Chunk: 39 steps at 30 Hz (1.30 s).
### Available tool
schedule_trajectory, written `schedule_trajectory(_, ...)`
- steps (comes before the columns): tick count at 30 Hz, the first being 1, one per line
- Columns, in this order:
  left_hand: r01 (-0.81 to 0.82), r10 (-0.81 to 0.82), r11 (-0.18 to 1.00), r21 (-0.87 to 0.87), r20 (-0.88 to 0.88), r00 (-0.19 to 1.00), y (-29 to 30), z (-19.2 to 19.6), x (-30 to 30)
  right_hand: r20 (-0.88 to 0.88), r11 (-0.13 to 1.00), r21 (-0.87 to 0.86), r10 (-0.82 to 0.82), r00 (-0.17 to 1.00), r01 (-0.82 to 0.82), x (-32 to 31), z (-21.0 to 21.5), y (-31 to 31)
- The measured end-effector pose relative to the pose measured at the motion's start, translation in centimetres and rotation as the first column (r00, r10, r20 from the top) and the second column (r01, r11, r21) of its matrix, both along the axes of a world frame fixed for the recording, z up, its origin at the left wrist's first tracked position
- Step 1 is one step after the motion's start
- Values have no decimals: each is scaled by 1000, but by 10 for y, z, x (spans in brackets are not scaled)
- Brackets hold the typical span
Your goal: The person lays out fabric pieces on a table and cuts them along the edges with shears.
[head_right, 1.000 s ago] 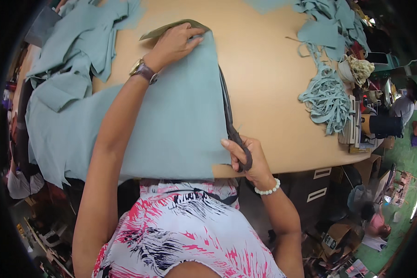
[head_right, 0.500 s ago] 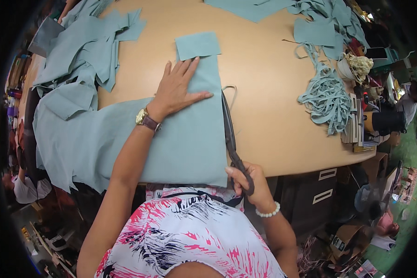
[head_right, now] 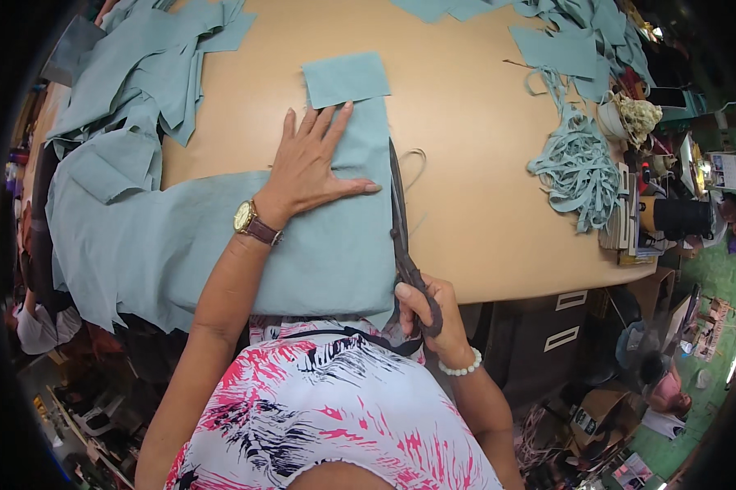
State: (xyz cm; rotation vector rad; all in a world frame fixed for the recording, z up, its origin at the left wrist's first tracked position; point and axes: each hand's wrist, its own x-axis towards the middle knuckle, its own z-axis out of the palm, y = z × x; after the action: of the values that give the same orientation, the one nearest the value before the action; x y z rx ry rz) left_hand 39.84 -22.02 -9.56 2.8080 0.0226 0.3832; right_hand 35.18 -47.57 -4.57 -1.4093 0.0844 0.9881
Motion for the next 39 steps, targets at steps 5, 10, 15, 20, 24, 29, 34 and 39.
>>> schedule_trajectory(5, 11, -12, 1000, 1, 28, 1000, 1, 1, -1, -44, 993, 90, -73, 996, 77, 7, -4, 6)
schedule_trajectory(10, 11, -12, 1000, 18, 13, 1000, 1, 2, 0, -38, 994, 74, -74, 997, 77, 11, -2, 11)
schedule_trajectory(15, 11, -12, 1000, 28, 27, 1000, 2, -1, 0, -44, 994, 66, -84, 995, 87, 12, -1, 13)
schedule_trajectory(20, 15, -16, 1000, 27, 26, 1000, 2, 0, 0, -33, 998, 21, -59, 998, 59, 11, 0, 11)
schedule_trajectory(24, 14, -15, 999, 33, 26, 1000, 2, 0, 0, -20, 999, 5, -35, 999, 35, 11, 1, 9)
schedule_trajectory(29, 14, -15, 999, 30, 47, 999, 3, 0, -1, -22, 999, -33, -18, 1000, 17, 13, 2, 9)
schedule_trajectory(34, 44, -44, 999, 6, 59, 997, 9, 5, 7, -19, 997, -73, 3, 1000, -4, 15, 2, 7)
schedule_trajectory(39, 49, -50, 999, 9, 60, 997, 37, 9, 53, -21, 999, -49, 3, 1000, -4, 15, 0, 7)
